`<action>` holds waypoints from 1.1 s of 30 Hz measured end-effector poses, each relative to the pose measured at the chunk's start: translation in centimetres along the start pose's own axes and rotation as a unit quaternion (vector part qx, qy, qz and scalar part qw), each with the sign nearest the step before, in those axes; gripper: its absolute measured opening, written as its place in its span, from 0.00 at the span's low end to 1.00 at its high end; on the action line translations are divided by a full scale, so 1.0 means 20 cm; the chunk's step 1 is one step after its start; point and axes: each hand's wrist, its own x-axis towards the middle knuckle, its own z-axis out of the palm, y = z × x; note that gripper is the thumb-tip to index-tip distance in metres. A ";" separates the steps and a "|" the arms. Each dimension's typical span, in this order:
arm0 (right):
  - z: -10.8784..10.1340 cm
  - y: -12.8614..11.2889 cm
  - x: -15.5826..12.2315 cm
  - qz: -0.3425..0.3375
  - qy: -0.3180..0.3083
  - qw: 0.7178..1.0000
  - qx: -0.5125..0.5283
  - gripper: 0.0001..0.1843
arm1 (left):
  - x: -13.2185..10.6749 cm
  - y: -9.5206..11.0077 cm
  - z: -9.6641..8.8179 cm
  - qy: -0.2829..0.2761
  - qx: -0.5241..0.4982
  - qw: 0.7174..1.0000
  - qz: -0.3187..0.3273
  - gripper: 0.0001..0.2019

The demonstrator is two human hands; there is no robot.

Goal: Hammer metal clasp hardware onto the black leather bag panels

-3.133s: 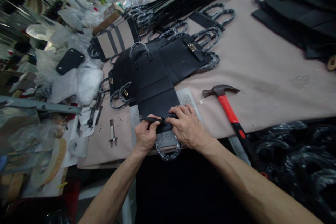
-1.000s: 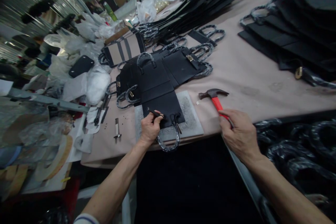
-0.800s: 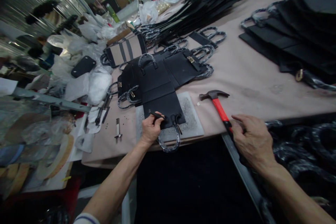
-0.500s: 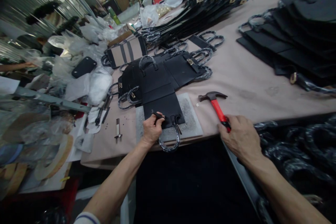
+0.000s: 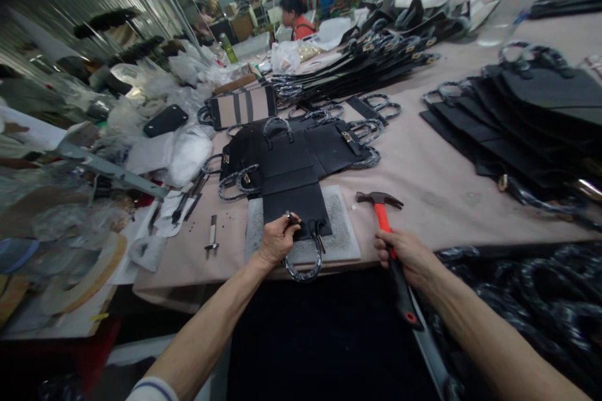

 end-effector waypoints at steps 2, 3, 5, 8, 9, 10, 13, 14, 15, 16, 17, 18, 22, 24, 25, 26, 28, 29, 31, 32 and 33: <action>0.06 -0.07 -0.05 0.044 -0.009 0.999 0.014 0.07 | 0.00 0.00 0.00 -0.007 0.002 1.000 -0.007 0.08; 0.08 -0.12 -0.08 0.032 -0.003 0.999 0.000 0.09 | 0.00 -0.01 0.00 -0.012 0.004 1.000 -0.010 0.08; 0.11 -0.24 -0.16 -0.054 0.016 0.996 -0.070 0.13 | 0.01 -0.01 0.00 -0.019 0.009 1.000 -0.015 0.08; 0.14 -0.42 -0.25 -0.247 0.029 0.932 -0.264 0.17 | 0.01 0.00 0.00 -0.020 0.013 1.000 -0.021 0.09; 0.15 -0.47 -0.28 -0.292 0.025 0.899 -0.324 0.17 | 0.01 0.00 0.00 -0.018 0.014 0.999 -0.022 0.09; 0.16 -0.50 -0.30 -0.325 0.016 0.867 -0.377 0.17 | 0.01 0.00 0.00 -0.017 0.016 0.999 -0.024 0.08; 0.19 -0.56 -0.31 -0.365 -0.029 0.783 -0.503 0.13 | 0.01 0.01 0.00 -0.016 0.021 0.999 -0.029 0.08; 0.19 -0.57 -0.31 -0.370 -0.045 0.759 -0.533 0.13 | 0.01 0.01 0.01 -0.015 0.020 0.999 -0.031 0.08; 0.20 -0.58 -0.31 -0.376 -0.057 0.741 -0.554 0.13 | 0.01 0.01 0.01 -0.014 0.016 0.999 -0.034 0.08; 0.21 -0.58 -0.31 -0.385 -0.060 0.729 -0.563 0.13 | 0.01 0.01 0.01 -0.013 0.011 0.999 -0.036 0.08; 0.22 -0.59 -0.32 -0.394 -0.054 0.727 -0.559 0.13 | 0.01 0.01 0.01 -0.011 0.004 0.999 -0.038 0.09; 0.23 -0.59 -0.32 -0.403 -0.037 0.735 -0.544 0.14 | 0.01 0.01 0.01 -0.011 -0.001 0.999 -0.039 0.09; 0.24 -0.55 -0.33 -0.393 0.029 0.789 -0.472 0.15 | 0.01 0.00 0.01 -0.015 -0.009 0.999 -0.043 0.08; 0.23 -0.53 -0.32 -0.365 -0.016 0.785 -0.500 0.13 | 0.01 0.00 0.00 -0.017 -0.005 0.999 -0.045 0.08; 0.22 -0.54 -0.32 -0.355 -0.046 0.776 -0.519 0.12 | 0.01 0.00 0.01 -0.017 -0.002 0.999 -0.046 0.07; 0.21 -0.56 -0.32 -0.354 -0.065 0.769 -0.528 0.12 | 0.01 0.00 0.01 -0.018 0.002 0.999 -0.048 0.07; 0.21 -0.61 -0.34 -0.383 -0.043 0.774 -0.503 0.13 | 0.01 0.00 0.01 -0.020 0.007 0.999 -0.045 0.07; 0.21 -0.63 -0.35 -0.404 -0.002 0.785 -0.470 0.14 | 0.02 0.00 0.01 -0.020 0.009 0.999 -0.042 0.08; 0.22 -0.66 -0.37 -0.432 0.085 0.806 -0.395 0.14 | 0.02 0.00 0.01 -0.020 0.007 0.999 -0.033 0.08; 0.22 -0.65 -0.37 -0.435 0.093 0.812 -0.378 0.13 | 0.02 0.00 0.01 -0.019 0.007 0.999 -0.031 0.08; 0.22 -0.64 -0.36 -0.427 0.079 0.814 -0.385 0.12 | 0.02 0.00 0.01 -0.019 0.008 0.999 -0.032 0.08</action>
